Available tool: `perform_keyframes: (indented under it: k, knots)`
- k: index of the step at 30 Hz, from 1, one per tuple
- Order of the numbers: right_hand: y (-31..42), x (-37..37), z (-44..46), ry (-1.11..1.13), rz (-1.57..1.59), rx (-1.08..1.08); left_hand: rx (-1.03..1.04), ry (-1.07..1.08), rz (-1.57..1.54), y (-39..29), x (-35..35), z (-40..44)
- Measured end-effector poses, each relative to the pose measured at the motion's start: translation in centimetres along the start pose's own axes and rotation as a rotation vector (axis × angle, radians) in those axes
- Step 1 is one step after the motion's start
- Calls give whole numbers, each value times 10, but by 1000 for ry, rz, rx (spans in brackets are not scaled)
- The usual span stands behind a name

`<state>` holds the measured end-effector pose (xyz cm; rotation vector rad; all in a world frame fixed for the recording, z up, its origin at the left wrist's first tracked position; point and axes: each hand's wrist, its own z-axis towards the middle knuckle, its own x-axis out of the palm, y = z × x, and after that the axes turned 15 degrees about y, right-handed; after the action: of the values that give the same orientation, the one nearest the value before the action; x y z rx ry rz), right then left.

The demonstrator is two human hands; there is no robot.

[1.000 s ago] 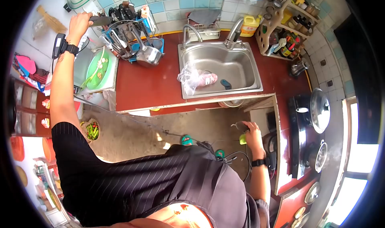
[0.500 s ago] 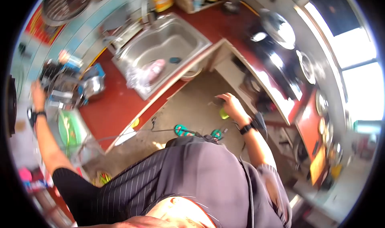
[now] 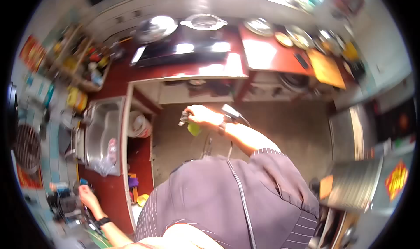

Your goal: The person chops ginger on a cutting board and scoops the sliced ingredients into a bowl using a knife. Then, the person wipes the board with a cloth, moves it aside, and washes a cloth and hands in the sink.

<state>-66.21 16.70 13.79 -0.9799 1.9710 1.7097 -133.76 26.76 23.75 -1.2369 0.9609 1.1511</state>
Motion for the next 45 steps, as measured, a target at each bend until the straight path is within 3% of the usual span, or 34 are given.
perform_keyframes:
  k: [1, 3, 5, 6, 7, 9, 11, 13, 15, 18, 21, 22, 26, 31, 33, 35, 39, 41, 45]
  knots:
    - [-2, -22, -37, 37, 194, 84, -28, 89, -88, -45, 19, -11]
    - [-43, -41, -110, -74, 352, 54, -39, 285, -418, -135, 54, -36]
    - [-75, -61, -188, -213, 542, -135, 216, 302, -374, -207, 92, -52]
    - [-84, -74, -231, -292, 549, -46, 312, 327, -372, -258, 102, -67]
    - [-108, -81, -264, -332, 569, 201, 403, 346, -370, -307, 112, -81]
    - [-164, -90, -329, -340, -276, 342, 767, 208, -199, -378, 142, -91]
    - [-204, -87, -394, -561, 136, 430, 696, 493, -516, -447, 174, -103]
    - [-241, -80, -448, -797, 609, 381, 769, 623, -547, -512, 207, -107]
    - [-250, -75, -491, -1000, 998, 237, 885, 701, -485, -607, 175, -149]
    - [-273, -69, -540, -1160, 989, 404, 1031, 812, -440, -716, 194, -184]
    - [-305, -85, -585, -1241, 974, 406, 1106, 995, -529, -822, 234, -224]
    - [-312, -101, -598, -1246, 905, 493, 1133, 1063, -574, -858, 244, -239]
    - [-378, -178, -639, -1351, 879, 482, 1161, 1302, -723, -990, 300, -292]
    - [-435, -305, -660, -1223, 499, 635, 1084, 1529, -796, -1120, 308, -356]
    - [-412, -336, -652, -1184, 349, 756, 1113, 1505, -737, -1134, 295, -368]
    - [-456, -373, -650, -1169, 61, 722, 1072, 1618, -729, -1178, 298, -392]
    - [-542, -421, -626, -1057, -120, 648, 1064, 1710, -632, -1235, 316, -430]
    - [-606, -447, -597, -881, -291, 632, 848, 1790, -673, -1267, 333, -454]
    - [-711, -458, -574, -730, -388, 366, 603, 1755, -782, -1296, 358, -492]
